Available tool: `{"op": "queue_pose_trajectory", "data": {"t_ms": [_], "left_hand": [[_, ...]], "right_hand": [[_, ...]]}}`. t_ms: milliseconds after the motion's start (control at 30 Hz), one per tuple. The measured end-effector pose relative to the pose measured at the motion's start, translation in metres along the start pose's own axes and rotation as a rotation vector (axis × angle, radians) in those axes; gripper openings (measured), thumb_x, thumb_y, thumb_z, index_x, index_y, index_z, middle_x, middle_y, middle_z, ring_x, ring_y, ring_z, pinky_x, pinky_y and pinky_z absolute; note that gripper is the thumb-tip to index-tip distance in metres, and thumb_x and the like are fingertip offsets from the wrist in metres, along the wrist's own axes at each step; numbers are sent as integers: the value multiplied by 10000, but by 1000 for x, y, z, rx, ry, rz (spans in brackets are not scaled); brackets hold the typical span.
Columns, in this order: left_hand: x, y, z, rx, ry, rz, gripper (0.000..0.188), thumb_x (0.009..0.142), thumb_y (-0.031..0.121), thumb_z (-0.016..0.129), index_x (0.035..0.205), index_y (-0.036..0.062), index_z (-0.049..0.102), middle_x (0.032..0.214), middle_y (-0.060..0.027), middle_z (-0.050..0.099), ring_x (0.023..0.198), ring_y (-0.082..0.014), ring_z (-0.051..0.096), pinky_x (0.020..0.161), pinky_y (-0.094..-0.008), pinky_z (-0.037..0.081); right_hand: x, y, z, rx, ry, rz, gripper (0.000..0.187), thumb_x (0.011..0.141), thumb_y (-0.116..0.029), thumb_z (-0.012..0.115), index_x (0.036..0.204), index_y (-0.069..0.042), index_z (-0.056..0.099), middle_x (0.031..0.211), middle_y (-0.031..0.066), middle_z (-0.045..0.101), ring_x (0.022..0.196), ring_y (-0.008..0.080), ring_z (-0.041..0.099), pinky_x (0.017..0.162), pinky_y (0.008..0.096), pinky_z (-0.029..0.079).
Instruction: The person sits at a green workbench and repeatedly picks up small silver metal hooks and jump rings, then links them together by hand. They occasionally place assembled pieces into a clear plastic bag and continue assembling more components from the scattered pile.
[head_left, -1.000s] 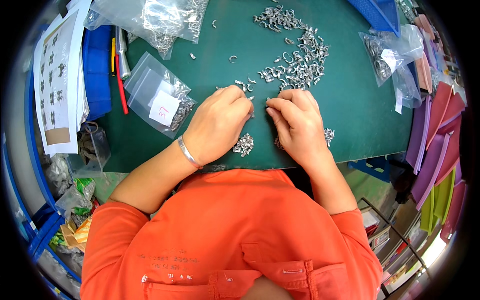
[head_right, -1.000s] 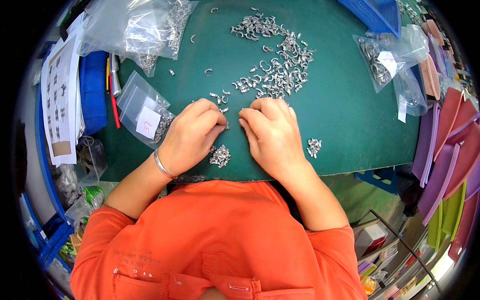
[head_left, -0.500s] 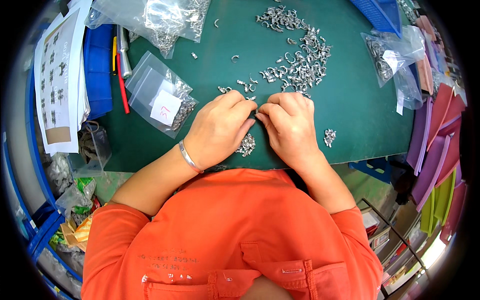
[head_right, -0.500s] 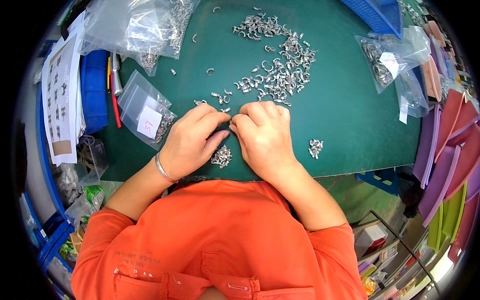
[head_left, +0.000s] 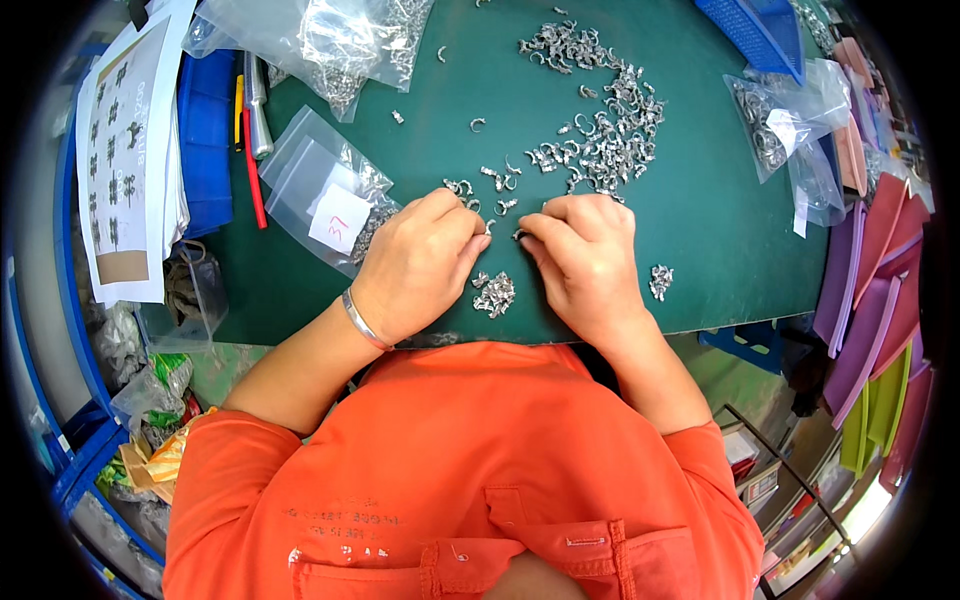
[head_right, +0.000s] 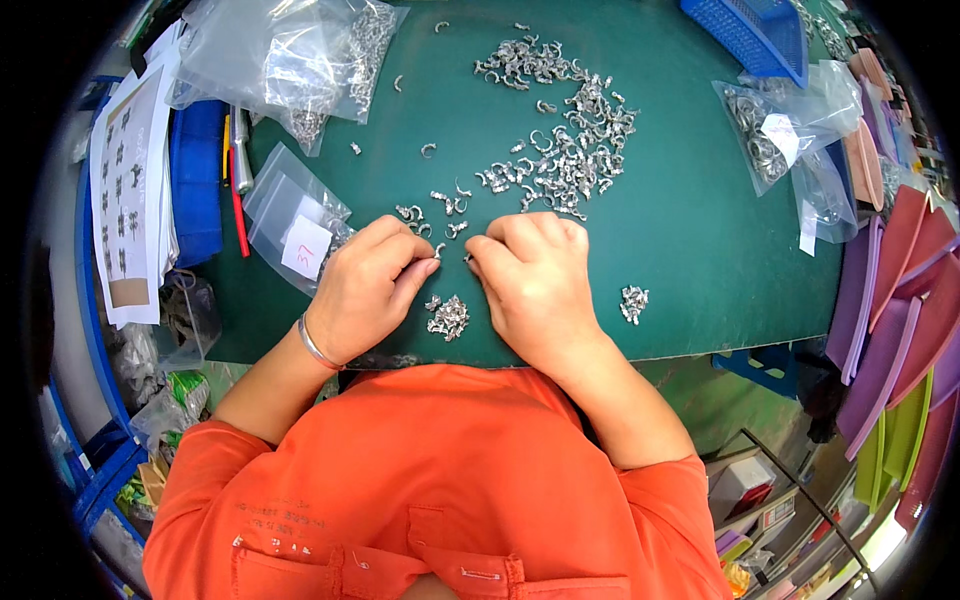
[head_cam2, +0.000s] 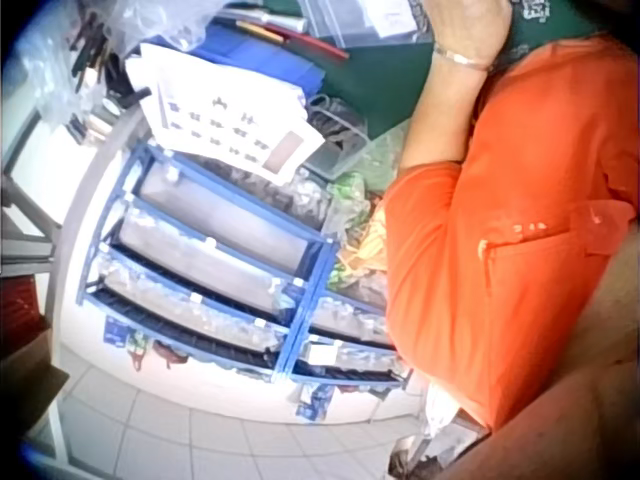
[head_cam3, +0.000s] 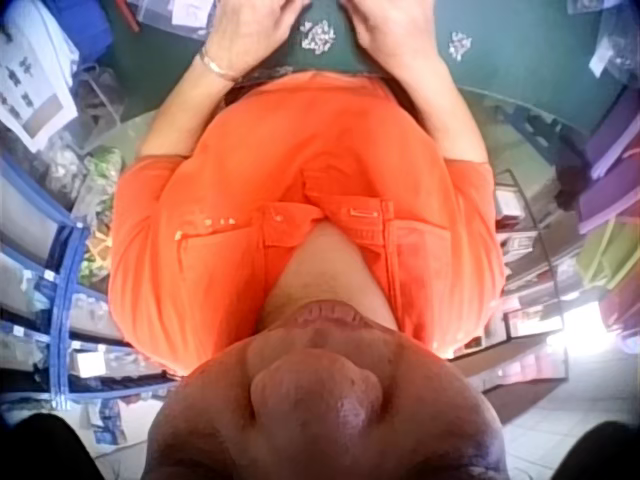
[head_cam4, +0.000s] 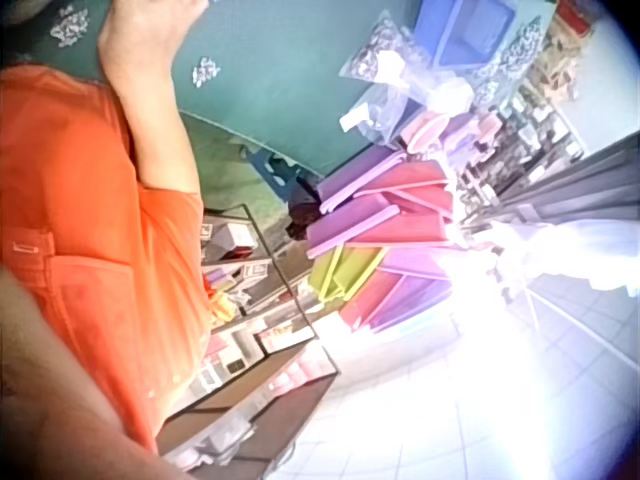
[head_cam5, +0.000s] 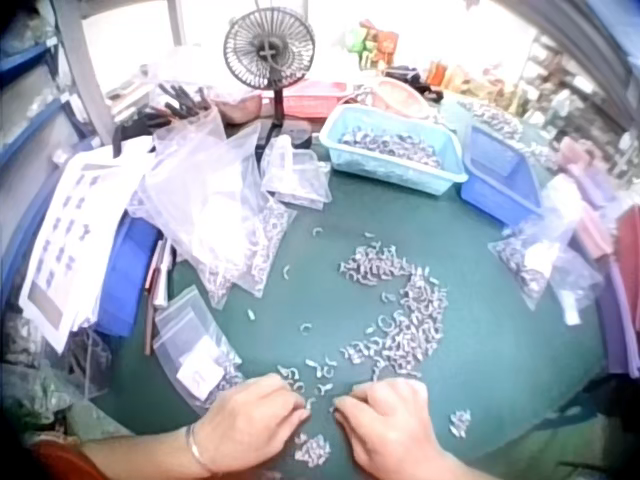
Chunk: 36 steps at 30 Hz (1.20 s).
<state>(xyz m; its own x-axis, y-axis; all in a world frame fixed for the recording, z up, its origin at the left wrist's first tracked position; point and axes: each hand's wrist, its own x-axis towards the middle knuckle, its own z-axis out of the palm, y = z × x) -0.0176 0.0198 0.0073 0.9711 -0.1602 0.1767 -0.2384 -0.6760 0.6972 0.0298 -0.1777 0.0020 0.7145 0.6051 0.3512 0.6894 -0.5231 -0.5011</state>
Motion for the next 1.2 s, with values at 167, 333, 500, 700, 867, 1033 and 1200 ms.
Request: {"op": "queue_pose_trajectory", "data": {"t_ms": [167, 333, 500, 700, 867, 1033, 1200], "left_hand": [[-2, -3, -1, -31, 18, -13, 97, 807, -22, 685, 886, 3, 635, 836, -123, 574, 757, -304, 603, 660, -363, 494], [1, -4, 2, -54, 39, 58, 136, 778, -41, 689, 893, 7, 636, 855, -117, 577, 791, -305, 602, 688, -366, 497], [4, -6, 9, 5, -13, 105, 156, 747, -51, 693, 873, 13, 627, 882, -117, 582, 794, -301, 592, 693, -368, 493], [2, -3, 10, -133, 4, 96, 128, 784, -43, 690, 888, 6, 632, 894, -108, 623, 781, -264, 617, 681, -337, 504], [1, 10, 7, -376, -55, -87, 81, 829, -32, 687, 898, -5, 653, 900, -110, 679, 777, -209, 658, 669, -288, 519], [6, 14, 21, -344, 7, 64, 141, 787, -56, 705, 912, 8, 693, 892, -108, 674, 745, -206, 661, 631, -290, 526], [13, 24, 35, -323, 46, 196, 233, 767, -56, 728, 982, 16, 675, 880, -101, 668, 743, -199, 666, 626, -291, 537]], "right_hand": [[-1, 2, 5, -8, 49, -40, 122, 755, -31, 681, 853, -86, 633, 886, 24, 614, 831, 222, 571, 768, 363, 387], [-6, 1, 3, 249, 84, 26, 172, 745, 36, 711, 851, -57, 613, 849, 51, 658, 768, 241, 617, 701, 338, 466], [-14, -5, 1, 514, 126, 253, 199, 738, 80, 723, 863, -29, 614, 842, 78, 674, 771, 245, 647, 670, 320, 522], [-17, -6, -6, 406, 109, 176, 186, 751, 90, 717, 899, -14, 671, 852, 94, 672, 769, 234, 648, 664, 308, 525], [-28, 10, -23, 390, 185, 304, 153, 776, 106, 689, 887, 0, 692, 897, 115, 667, 793, 197, 657, 666, 273, 527], [-48, 19, -31, 457, 194, 411, 148, 763, 101, 676, 866, -3, 693, 897, 104, 677, 824, 192, 665, 719, 280, 530], [-57, 9, -25, 598, 191, 447, 150, 773, 112, 686, 854, 3, 621, 911, 97, 664, 837, 172, 660, 736, 275, 536]]}}
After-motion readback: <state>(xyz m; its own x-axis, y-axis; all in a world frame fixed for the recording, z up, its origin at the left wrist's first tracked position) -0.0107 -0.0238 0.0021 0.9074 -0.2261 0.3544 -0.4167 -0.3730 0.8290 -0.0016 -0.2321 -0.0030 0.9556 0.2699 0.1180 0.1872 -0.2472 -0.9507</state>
